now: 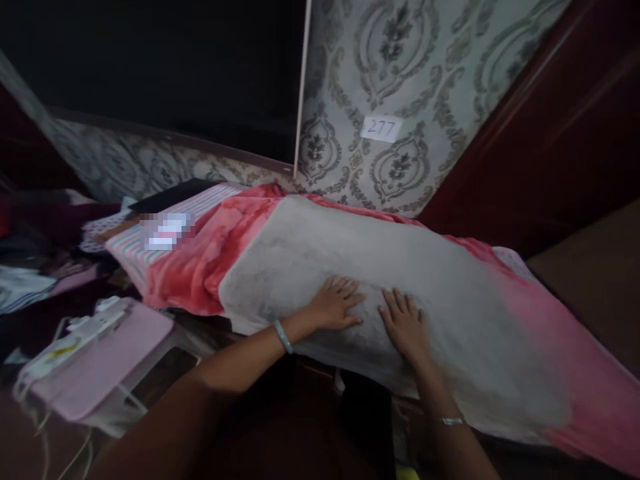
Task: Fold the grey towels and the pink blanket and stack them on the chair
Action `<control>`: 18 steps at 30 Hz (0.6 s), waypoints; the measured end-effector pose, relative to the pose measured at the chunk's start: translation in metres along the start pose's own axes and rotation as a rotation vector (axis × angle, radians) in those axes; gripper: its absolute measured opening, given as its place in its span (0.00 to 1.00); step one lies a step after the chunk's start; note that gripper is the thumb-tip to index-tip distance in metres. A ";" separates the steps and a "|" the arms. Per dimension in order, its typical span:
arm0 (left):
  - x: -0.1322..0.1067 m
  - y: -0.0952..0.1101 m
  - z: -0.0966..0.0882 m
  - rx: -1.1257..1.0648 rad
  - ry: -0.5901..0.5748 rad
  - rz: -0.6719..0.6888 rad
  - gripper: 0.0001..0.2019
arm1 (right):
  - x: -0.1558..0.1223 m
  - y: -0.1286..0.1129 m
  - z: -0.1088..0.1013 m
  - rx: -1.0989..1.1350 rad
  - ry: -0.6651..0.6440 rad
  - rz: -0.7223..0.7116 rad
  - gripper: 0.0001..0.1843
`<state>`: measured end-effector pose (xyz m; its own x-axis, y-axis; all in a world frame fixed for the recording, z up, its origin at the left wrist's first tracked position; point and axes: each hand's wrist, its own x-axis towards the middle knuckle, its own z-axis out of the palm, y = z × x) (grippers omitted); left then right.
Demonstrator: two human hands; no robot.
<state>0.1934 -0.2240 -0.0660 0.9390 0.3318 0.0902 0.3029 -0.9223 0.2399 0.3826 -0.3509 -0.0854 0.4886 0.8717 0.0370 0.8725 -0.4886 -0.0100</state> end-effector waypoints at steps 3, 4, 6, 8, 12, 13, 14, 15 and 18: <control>-0.022 -0.027 -0.006 0.012 0.007 -0.090 0.38 | 0.004 0.007 0.009 0.009 0.025 -0.020 0.34; -0.034 -0.040 -0.012 0.022 0.008 -0.142 0.38 | 0.005 0.008 0.012 0.013 0.034 -0.024 0.34; -0.061 -0.069 -0.026 0.044 0.014 -0.267 0.37 | 0.006 0.010 0.015 0.015 0.045 -0.025 0.34; -0.088 -0.097 -0.042 0.069 0.018 -0.402 0.36 | 0.005 0.010 0.016 0.010 0.040 -0.021 0.35; -0.117 -0.137 -0.070 0.130 0.038 -0.698 0.34 | 0.007 0.005 0.009 0.010 0.000 0.017 0.34; -0.117 -0.141 -0.074 0.141 0.058 -0.753 0.33 | 0.009 0.000 0.005 0.017 -0.011 0.035 0.34; -0.114 -0.144 -0.077 0.153 0.083 -0.784 0.33 | 0.011 -0.009 0.001 0.027 -0.020 0.042 0.33; -0.108 -0.145 -0.079 0.164 0.108 -0.786 0.32 | 0.014 -0.021 -0.004 0.042 -0.027 0.032 0.33; -0.083 -0.142 -0.077 0.172 0.125 -0.656 0.32 | 0.022 -0.077 -0.021 0.101 -0.031 -0.135 0.32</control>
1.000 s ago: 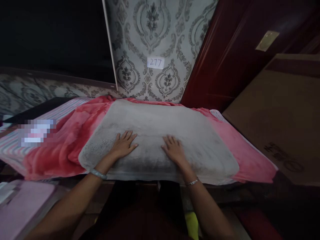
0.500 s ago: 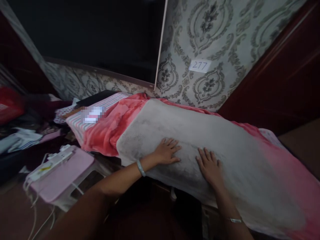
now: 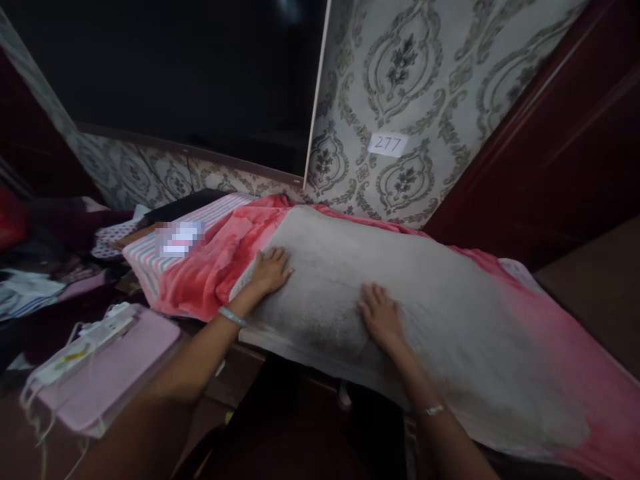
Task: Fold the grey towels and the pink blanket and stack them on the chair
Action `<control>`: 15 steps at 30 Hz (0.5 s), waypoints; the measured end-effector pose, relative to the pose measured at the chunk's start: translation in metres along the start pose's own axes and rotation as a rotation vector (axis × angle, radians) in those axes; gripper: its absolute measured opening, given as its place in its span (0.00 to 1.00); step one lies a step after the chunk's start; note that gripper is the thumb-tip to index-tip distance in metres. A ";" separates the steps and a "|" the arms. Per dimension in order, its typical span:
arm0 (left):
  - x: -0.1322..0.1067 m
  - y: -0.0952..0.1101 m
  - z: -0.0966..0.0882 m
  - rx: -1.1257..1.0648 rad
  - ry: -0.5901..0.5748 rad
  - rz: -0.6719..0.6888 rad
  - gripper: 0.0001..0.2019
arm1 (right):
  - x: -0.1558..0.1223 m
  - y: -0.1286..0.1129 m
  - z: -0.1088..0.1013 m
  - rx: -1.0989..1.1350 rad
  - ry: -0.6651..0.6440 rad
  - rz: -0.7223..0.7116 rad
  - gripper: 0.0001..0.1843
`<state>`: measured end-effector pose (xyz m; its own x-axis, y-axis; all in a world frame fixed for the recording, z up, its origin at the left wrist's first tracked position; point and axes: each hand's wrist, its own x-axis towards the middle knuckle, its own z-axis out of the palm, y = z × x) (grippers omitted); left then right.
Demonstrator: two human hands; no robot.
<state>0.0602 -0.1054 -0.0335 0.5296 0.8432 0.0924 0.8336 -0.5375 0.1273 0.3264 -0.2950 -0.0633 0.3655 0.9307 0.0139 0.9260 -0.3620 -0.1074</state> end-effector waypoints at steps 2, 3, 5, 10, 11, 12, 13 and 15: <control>0.009 0.013 0.006 -0.011 -0.035 0.093 0.32 | 0.010 -0.044 -0.004 0.040 0.005 -0.166 0.31; 0.012 0.017 0.009 -0.011 -0.049 0.112 0.33 | 0.014 -0.064 -0.004 0.066 -0.005 -0.255 0.32; 0.015 0.022 0.014 -0.002 -0.055 0.109 0.32 | 0.020 -0.093 -0.002 0.101 -0.046 -0.389 0.32; 0.018 0.018 0.017 0.024 -0.062 0.086 0.33 | 0.023 -0.065 0.004 0.073 -0.055 -0.328 0.33; 0.019 0.018 0.017 0.028 -0.064 0.088 0.33 | 0.021 -0.043 0.003 0.041 -0.046 -0.255 0.32; 0.020 0.017 0.017 0.030 -0.064 0.090 0.33 | 0.017 -0.017 0.002 0.004 -0.039 -0.167 0.32; 0.020 0.017 0.017 0.032 -0.060 0.091 0.33 | 0.012 0.012 0.001 -0.034 -0.039 -0.078 0.31; 0.021 0.018 0.017 0.035 -0.053 0.096 0.33 | -0.002 0.078 -0.004 -0.105 -0.052 0.113 0.31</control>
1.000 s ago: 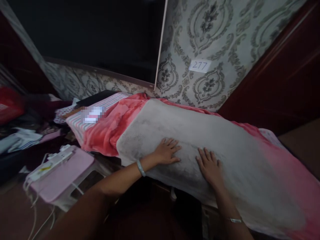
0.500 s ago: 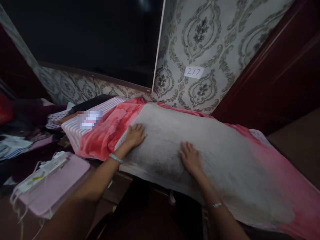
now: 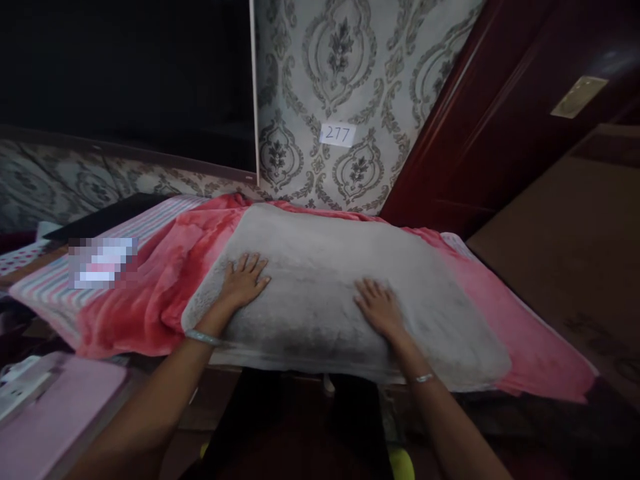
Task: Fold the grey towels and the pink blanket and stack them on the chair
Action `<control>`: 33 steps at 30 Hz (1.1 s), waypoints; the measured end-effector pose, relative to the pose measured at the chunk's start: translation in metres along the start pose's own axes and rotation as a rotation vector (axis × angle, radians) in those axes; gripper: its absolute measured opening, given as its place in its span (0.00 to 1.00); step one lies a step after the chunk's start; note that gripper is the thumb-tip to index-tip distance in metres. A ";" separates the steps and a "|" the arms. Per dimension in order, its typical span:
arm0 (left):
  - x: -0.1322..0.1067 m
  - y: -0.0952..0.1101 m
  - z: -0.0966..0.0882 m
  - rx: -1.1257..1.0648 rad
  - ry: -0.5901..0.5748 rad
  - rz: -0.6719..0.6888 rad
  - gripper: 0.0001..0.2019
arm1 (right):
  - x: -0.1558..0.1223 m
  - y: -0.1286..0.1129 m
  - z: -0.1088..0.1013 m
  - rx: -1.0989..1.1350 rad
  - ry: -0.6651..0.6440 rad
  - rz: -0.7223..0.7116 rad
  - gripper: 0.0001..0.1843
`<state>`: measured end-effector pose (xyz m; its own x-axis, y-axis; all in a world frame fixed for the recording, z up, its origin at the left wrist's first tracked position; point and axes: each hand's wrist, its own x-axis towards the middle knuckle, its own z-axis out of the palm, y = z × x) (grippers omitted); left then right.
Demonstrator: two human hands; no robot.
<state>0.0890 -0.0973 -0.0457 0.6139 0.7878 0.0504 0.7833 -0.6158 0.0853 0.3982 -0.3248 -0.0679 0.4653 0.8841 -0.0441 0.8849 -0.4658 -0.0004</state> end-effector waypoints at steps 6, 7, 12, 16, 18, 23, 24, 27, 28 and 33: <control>0.001 0.001 -0.001 0.025 0.002 -0.007 0.33 | -0.041 0.179 0.011 0.018 0.032 0.444 0.33; 0.001 0.001 -0.001 0.021 0.003 -0.005 0.33 | -0.047 0.197 0.014 0.044 0.045 0.498 0.33; 0.003 0.001 -0.002 0.031 -0.006 -0.014 0.33 | -0.058 0.238 0.034 0.157 0.177 0.569 0.36; 0.005 -0.001 -0.003 0.053 -0.038 -0.018 0.33 | -0.059 0.248 0.047 0.180 0.259 0.506 0.35; 0.007 -0.003 -0.003 0.055 -0.054 -0.015 0.33 | -0.059 0.250 0.051 0.170 0.310 0.481 0.34; 0.012 -0.011 -0.004 0.019 -0.037 0.001 0.34 | -0.063 0.256 0.054 0.190 0.386 0.467 0.32; 0.012 -0.015 -0.004 0.008 -0.034 0.011 0.34 | -0.065 0.259 0.055 0.207 0.410 0.461 0.31; 0.004 -0.036 -0.003 -0.004 -0.007 0.042 0.34 | -0.079 0.269 0.062 0.247 0.490 0.467 0.31; -0.002 -0.045 -0.001 -0.003 0.020 0.046 0.34 | -0.086 0.271 0.066 0.267 0.527 0.474 0.31; -0.044 -0.082 0.014 0.003 0.246 0.010 0.33 | -0.125 0.259 0.098 0.465 0.827 0.540 0.42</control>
<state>-0.0009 -0.0816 -0.0692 0.5795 0.7607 0.2925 0.7778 -0.6234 0.0803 0.5673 -0.5600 -0.1608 0.8138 0.2305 0.5335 0.5466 -0.6153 -0.5679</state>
